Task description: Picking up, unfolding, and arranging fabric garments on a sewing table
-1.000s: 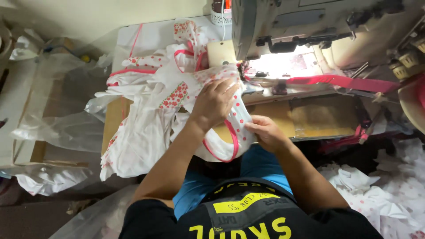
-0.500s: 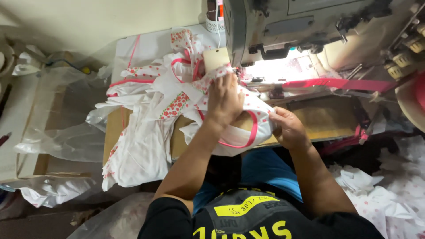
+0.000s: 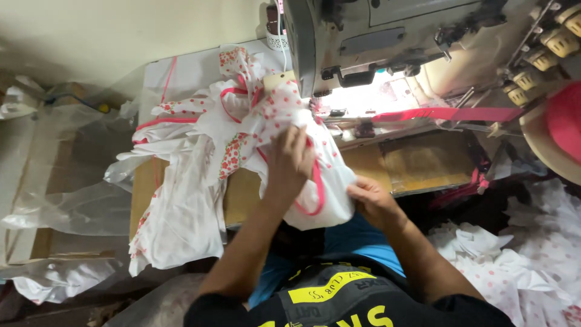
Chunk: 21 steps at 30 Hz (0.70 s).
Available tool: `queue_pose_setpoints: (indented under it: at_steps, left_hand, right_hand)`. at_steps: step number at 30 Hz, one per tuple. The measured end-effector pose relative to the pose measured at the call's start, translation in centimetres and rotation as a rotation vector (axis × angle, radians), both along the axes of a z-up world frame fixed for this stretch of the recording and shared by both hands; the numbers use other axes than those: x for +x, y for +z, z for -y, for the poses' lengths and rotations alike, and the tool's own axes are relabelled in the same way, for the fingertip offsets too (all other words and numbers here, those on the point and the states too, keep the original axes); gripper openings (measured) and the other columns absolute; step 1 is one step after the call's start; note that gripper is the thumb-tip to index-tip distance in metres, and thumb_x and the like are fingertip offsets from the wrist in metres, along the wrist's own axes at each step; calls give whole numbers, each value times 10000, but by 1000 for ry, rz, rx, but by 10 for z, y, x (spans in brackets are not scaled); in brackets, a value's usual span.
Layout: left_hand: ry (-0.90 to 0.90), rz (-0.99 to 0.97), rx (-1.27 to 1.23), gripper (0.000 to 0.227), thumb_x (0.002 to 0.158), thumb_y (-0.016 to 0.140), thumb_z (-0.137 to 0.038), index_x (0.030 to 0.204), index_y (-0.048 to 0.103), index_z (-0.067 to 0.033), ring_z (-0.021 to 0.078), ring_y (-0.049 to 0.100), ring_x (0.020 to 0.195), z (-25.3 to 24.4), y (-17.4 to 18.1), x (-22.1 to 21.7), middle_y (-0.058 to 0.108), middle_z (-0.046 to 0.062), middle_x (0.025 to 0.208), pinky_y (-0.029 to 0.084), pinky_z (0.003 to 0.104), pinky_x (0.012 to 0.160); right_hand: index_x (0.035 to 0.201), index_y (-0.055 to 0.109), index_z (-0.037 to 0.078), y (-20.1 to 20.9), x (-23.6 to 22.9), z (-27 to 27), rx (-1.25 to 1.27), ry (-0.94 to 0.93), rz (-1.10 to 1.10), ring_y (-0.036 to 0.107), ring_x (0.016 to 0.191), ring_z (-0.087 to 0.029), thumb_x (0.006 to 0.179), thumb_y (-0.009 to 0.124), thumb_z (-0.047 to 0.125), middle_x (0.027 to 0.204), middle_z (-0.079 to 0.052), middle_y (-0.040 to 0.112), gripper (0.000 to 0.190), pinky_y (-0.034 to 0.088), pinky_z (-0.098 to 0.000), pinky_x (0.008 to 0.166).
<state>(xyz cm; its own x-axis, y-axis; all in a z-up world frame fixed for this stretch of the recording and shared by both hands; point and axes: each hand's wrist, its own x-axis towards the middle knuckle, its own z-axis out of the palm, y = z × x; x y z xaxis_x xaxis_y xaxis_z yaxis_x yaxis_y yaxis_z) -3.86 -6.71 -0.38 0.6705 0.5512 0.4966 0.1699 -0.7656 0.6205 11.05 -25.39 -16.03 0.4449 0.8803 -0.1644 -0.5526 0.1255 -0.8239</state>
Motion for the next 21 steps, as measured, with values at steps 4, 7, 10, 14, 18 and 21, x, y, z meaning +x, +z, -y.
queue_pose_setpoints:
  at_steps: [4, 7, 10, 14, 18, 21]
  left_hand:
    - [452, -114, 661, 340, 905, 552, -355, 1169, 720, -222, 260, 643, 982, -56, -5, 25, 636, -6, 1051, 529, 445, 748]
    - [406, -320, 425, 366, 929, 505, -417, 1240, 660, -300, 250, 543, 1187, -121, -28, 57, 574, -57, 1209, 497, 497, 896]
    - [313, -548, 127, 501, 942, 499, -492, 1422, 526, -352, 263, 422, 1394, -143, -31, 62, 480, -87, 1439, 453, 610, 1045]
    - [280, 194, 479, 514, 1014, 551, -121, 1501, 491, -273, 433, 488, 1396, -33, 27, 11, 416, 238, 1549, 510, 565, 1090]
    - [176, 342, 390, 976, 971, 567, 7, 1654, 44, -454, 532, 397, 1438, 62, -43, -29, 291, 344, 1594, 371, 623, 1143]
    - [83, 37, -293, 176, 792, 608, -188, 891, 727, -271, 194, 688, 824, 43, -96, -58, 670, -22, 821, 553, 307, 837]
  right_hand:
    - [995, 698, -29, 21, -16, -11, -11, 61, 39, 772, 712, -294, 930, 649, 74, 803, -196, 756, 131, 625, -434, 601]
    - [831, 677, -7, 58, -21, -28, -23, 32, 136, 617, 580, -191, 892, 690, 83, 650, -107, 601, 109, 473, -338, 487]
    - [715, 664, 4, 78, -23, -42, -28, -9, 245, 446, 470, -80, 855, 733, 67, 523, -8, 446, 168, 312, -230, 415]
    - [840, 721, 0, 88, -16, -68, 32, -23, 277, 470, 526, -29, 863, 722, 11, 563, 23, 476, 26, 355, -171, 471]
    - [907, 700, 17, 120, -24, -68, 47, 2, 178, 622, 598, -93, 808, 759, -30, 673, -29, 640, 124, 509, -228, 558]
    - [952, 678, -9, 89, -9, -64, -31, 166, 15, 774, 721, -262, 816, 731, -29, 829, -170, 763, 147, 624, -397, 641]
